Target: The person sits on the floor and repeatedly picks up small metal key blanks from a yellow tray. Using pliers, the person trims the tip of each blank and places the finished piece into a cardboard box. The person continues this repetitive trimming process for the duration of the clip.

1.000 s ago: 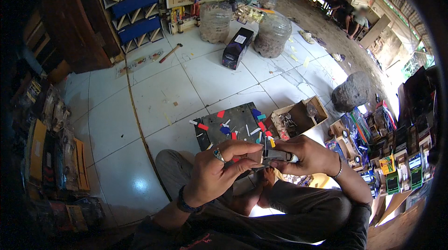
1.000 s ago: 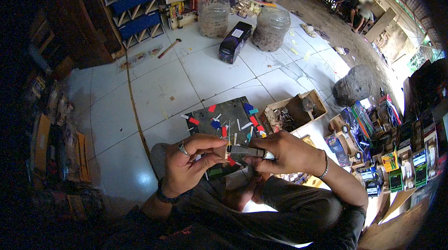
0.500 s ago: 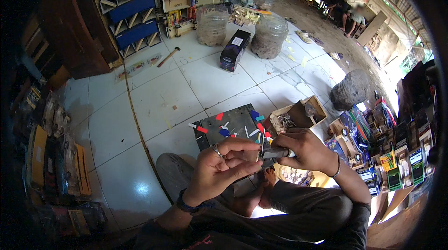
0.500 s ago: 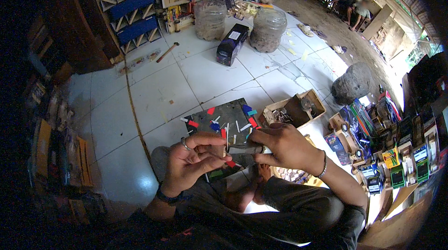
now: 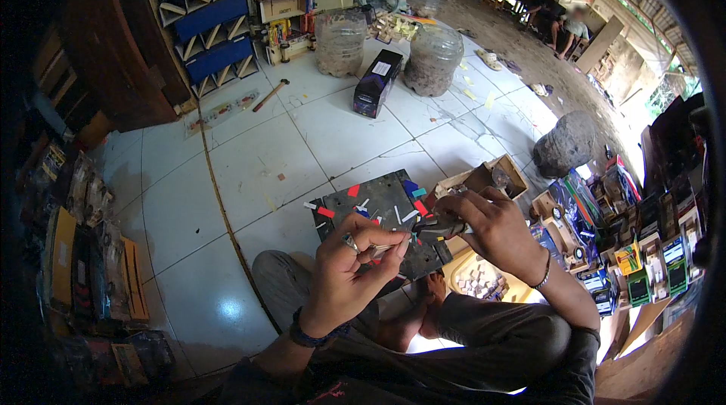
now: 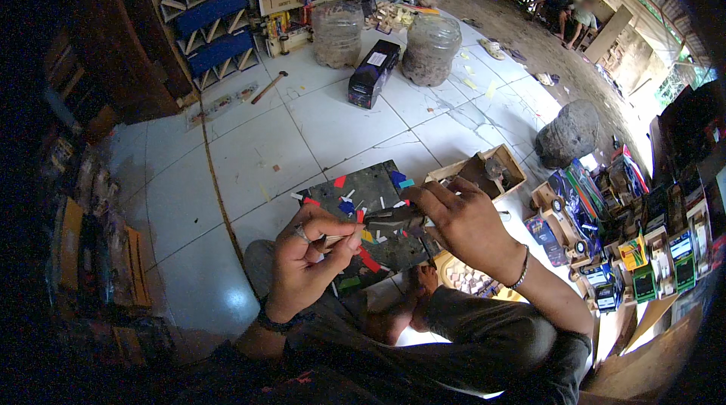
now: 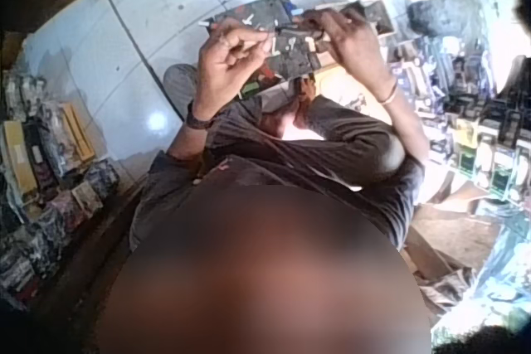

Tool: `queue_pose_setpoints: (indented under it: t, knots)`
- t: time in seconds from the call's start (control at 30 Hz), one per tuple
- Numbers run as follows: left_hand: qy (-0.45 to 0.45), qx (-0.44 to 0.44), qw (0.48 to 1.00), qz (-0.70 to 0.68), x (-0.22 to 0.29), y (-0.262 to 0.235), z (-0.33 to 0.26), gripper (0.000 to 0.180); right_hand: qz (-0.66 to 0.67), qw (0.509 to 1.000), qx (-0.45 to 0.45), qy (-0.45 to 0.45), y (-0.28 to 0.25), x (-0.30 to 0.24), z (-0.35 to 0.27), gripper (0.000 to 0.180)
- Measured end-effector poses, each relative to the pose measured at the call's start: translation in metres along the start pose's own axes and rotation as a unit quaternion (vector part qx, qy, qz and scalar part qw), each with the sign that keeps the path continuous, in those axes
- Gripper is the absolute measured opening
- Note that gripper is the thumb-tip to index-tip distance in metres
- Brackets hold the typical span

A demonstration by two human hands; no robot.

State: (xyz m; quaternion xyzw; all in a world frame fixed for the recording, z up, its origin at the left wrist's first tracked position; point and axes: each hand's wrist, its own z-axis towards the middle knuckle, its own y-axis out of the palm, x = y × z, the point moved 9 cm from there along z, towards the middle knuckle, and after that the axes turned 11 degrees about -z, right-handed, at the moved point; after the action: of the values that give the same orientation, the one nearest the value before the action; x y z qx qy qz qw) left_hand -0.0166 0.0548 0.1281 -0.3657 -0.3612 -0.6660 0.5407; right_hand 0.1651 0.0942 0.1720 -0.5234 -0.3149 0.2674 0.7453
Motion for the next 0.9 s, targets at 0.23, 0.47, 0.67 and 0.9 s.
queue_pose_setpoints:
  t: [0.23,0.47,0.67,0.9]
  knots:
    - [-0.037,0.011,0.996,-0.085,-0.008,0.005,-0.001,0.025,-0.043,0.998,0.034,0.022,-0.007,0.000,0.003,0.040]
    - [-0.070,-0.003,0.995,-0.075,-0.010,0.006,-0.003,0.026,-0.046,0.998,0.033,0.018,-0.005,-0.001,0.003,0.040]
    - [-0.049,-0.011,0.999,-0.009,-0.006,0.005,-0.002,0.022,-0.044,0.998,0.031,0.023,-0.006,0.000,0.002,0.038]
    - [-0.005,0.019,1.000,-0.003,-0.005,0.005,-0.001,0.026,-0.049,0.998,0.014,0.025,-0.007,0.000,0.003,0.037]
